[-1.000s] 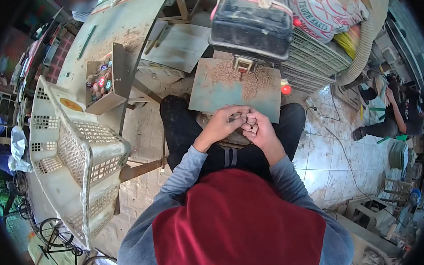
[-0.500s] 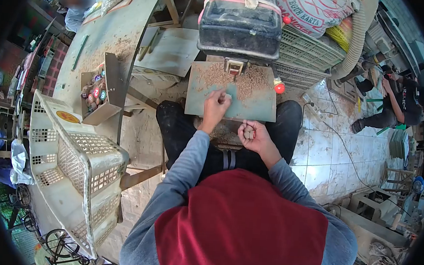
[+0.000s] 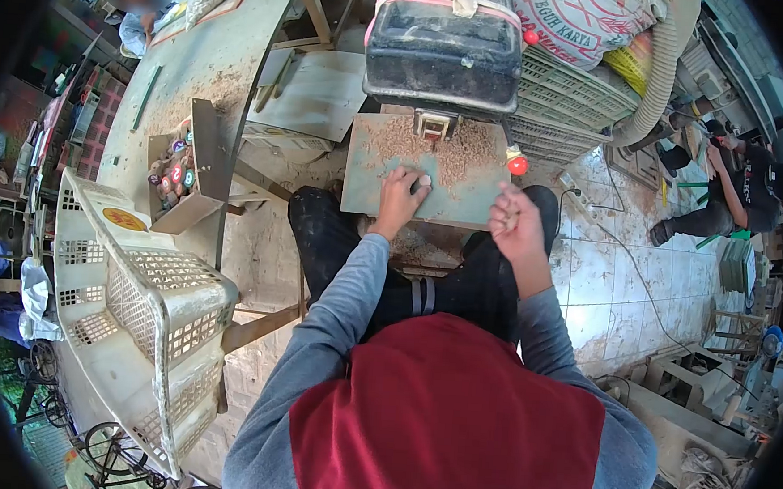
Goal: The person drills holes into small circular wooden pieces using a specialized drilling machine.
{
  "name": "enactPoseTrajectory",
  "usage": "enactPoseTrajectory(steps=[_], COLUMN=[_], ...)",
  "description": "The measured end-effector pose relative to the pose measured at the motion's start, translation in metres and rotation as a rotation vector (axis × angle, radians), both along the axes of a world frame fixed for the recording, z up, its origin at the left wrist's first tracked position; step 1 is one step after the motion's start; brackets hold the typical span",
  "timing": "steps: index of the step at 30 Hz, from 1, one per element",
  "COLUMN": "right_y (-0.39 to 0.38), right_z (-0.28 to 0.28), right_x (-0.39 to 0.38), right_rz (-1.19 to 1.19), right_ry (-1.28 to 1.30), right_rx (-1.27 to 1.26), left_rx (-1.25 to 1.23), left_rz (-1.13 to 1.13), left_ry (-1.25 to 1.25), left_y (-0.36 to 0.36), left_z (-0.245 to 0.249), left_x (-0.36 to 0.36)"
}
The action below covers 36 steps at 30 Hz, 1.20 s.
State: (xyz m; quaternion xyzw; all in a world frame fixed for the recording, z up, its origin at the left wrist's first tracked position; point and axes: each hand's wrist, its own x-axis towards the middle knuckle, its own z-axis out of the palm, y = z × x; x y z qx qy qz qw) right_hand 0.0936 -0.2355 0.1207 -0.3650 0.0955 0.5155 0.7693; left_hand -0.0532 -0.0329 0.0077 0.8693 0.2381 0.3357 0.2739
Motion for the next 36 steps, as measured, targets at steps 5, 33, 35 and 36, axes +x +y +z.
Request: enactPoseTrajectory(steps=[5, 33, 35, 36], right_y=[0.005, 0.075, 0.079, 0.08], right_z=[0.073, -0.011, -0.018, -0.017], right_x=[0.013, 0.076, 0.087, 0.089], right_rz=[-0.101, 0.173, 0.167, 0.19], right_ry=[-0.433, -1.582, -1.598, -1.615], right_rx=[-0.02, -0.689, -0.678, -0.708], left_rx=[-0.065, -0.202, -0.207, -0.207], left_rz=[0.014, 0.132, 0.127, 0.13], left_ry=[0.097, 0.117, 0.113, 0.113], left_y=[0.01, 0.027, 0.026, 0.026], left_z=[-0.005, -0.012, -0.01, -0.009], left_x=[0.017, 0.055, 0.055, 0.055])
